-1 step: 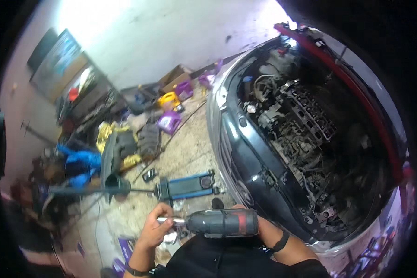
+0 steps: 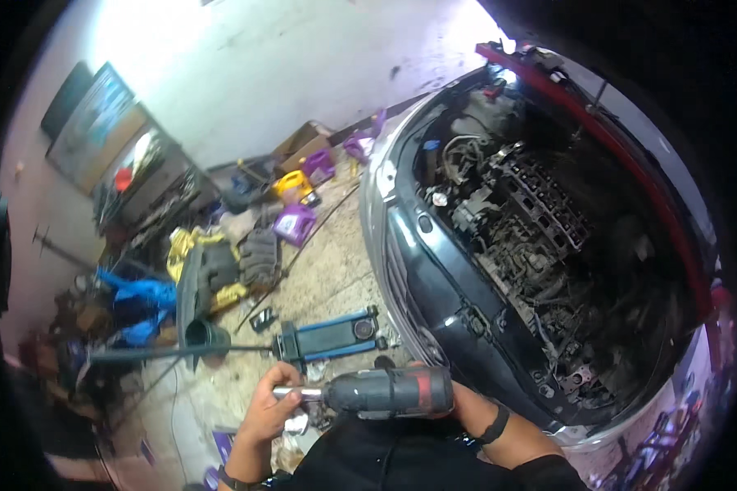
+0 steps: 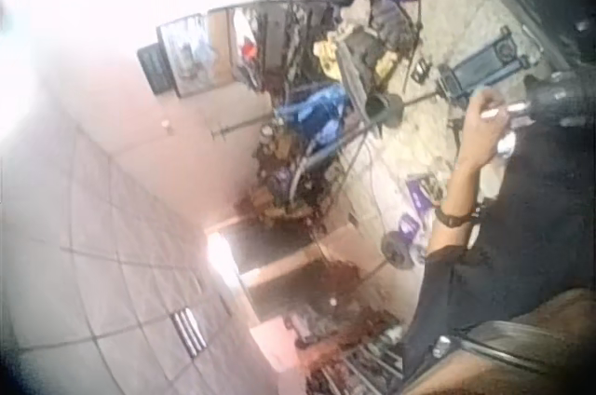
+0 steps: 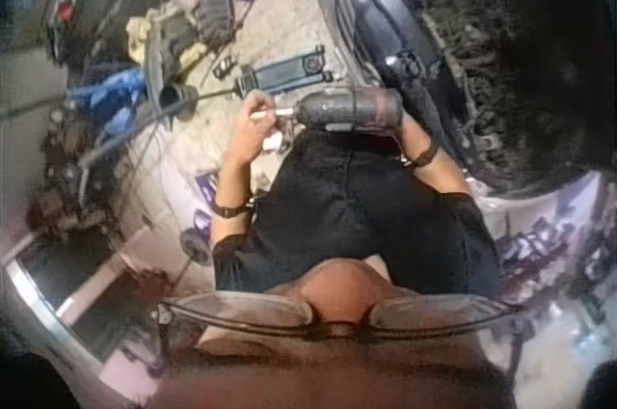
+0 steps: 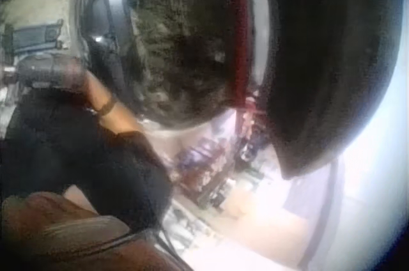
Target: Using a power drill to loosen or tighten bolts on a car engine.
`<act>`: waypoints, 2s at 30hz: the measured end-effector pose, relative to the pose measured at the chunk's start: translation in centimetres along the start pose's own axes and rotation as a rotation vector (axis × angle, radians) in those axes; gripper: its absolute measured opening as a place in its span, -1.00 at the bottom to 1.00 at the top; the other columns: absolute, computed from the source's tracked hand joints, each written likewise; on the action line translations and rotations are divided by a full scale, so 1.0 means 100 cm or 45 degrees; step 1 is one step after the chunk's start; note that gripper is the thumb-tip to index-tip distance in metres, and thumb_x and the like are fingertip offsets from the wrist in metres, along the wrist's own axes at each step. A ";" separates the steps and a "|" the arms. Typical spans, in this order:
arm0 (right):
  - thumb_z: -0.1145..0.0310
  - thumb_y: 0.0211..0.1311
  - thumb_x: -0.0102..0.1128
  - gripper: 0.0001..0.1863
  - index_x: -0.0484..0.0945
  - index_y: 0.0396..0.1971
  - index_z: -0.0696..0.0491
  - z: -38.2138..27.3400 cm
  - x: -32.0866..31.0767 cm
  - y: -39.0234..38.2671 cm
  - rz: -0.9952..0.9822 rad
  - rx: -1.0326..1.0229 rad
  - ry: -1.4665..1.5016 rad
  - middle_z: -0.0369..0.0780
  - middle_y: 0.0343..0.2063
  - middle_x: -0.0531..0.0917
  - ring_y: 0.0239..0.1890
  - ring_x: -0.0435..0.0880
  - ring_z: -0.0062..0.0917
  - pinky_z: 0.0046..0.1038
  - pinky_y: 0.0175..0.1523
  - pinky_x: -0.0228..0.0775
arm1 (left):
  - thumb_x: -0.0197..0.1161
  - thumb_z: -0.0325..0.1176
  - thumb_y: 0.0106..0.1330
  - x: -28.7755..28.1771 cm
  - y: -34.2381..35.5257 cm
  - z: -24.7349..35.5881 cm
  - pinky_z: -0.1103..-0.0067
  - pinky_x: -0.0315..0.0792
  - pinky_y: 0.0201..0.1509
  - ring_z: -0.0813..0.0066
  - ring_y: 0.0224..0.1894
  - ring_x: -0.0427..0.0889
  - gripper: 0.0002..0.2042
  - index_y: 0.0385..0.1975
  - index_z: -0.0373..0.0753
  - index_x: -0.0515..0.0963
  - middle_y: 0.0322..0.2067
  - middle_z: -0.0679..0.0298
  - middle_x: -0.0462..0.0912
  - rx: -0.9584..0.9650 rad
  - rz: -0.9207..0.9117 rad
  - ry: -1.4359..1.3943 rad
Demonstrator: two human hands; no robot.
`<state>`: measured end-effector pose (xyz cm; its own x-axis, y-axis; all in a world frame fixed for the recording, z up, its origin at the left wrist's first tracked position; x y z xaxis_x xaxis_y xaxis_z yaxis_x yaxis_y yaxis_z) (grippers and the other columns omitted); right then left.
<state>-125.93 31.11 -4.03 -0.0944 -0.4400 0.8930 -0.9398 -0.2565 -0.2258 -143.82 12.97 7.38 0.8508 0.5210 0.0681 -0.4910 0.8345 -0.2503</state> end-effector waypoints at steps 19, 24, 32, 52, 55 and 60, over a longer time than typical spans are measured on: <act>0.24 0.29 0.32 -0.74 0.65 -0.25 0.14 -0.284 -0.053 0.147 1.560 -0.914 -0.323 -0.26 -0.41 0.68 -0.33 0.65 -0.52 -0.47 -0.19 0.49 | 0.18 -0.06 0.45 -0.278 0.446 -0.033 0.61 0.37 -0.58 0.52 -0.60 0.50 -0.67 -0.13 -0.24 0.48 -0.51 0.30 0.51 -0.403 -0.122 -0.528; 0.30 0.29 0.28 -0.80 0.56 -0.28 0.14 -0.398 -0.067 0.183 1.910 -1.304 -0.113 -0.25 -0.58 0.57 -0.56 0.57 -0.50 -0.33 -0.32 0.55 | 0.15 -0.12 0.46 -0.395 0.573 0.025 0.65 0.38 -0.53 0.61 -0.54 0.51 -0.74 -0.16 -0.20 0.52 -0.48 0.35 0.53 -0.274 0.071 -0.152; 0.28 0.25 0.34 -0.81 0.54 -0.30 0.04 -0.539 -0.137 0.150 2.182 -1.177 0.005 -0.30 -0.58 0.54 -0.64 0.49 -0.55 -0.39 -0.49 0.44 | 0.16 -0.09 0.45 -0.462 0.699 0.083 0.67 0.35 -0.59 0.62 -0.61 0.48 -0.76 -0.18 -0.15 0.51 -0.51 0.39 0.50 -0.297 0.117 -0.145; 0.27 0.23 0.30 -0.79 0.50 -0.27 0.04 -0.682 -0.357 0.069 2.389 -0.500 0.087 -0.26 -0.60 0.51 -0.66 0.47 -0.48 -0.31 -0.55 0.37 | 0.15 -0.17 0.42 -0.474 0.845 -0.018 0.57 0.37 -0.27 0.55 -0.35 0.50 -0.80 -0.24 -0.17 0.57 -0.39 0.37 0.52 -0.810 0.263 0.270; 0.28 0.22 0.28 -0.79 0.50 -0.28 0.08 -0.688 -0.365 0.068 2.433 -0.356 0.025 -0.24 -0.61 0.51 -0.67 0.48 -0.47 -0.28 -0.55 0.37 | 0.15 -0.19 0.44 -0.462 0.869 -0.027 0.57 0.37 -0.25 0.58 -0.32 0.49 -0.82 -0.27 -0.15 0.55 -0.39 0.40 0.51 -0.818 0.201 0.240; 0.32 0.21 0.24 -0.82 0.49 -0.33 0.09 -0.698 -0.368 0.069 2.459 -0.200 0.056 -0.24 -0.63 0.50 -0.68 0.45 -0.44 -0.23 -0.53 0.36 | 0.20 -0.23 0.43 -0.402 0.921 0.002 0.62 0.35 -0.38 0.63 -0.44 0.49 -0.86 -0.30 -0.13 0.52 -0.48 0.45 0.49 -0.775 0.104 0.376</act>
<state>-151.82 105.59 -11.29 -0.8814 0.0289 -0.4714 0.4105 0.5406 -0.7343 -223.26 68.89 -18.18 0.8732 0.4355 -0.2187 -0.4367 0.4999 -0.7479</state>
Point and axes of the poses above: each hand's wrist, its own y-axis towards the middle knuckle, its own x-axis out of the palm, z = x × y, the point moved 5 cm from there along y, towards the middle knuckle
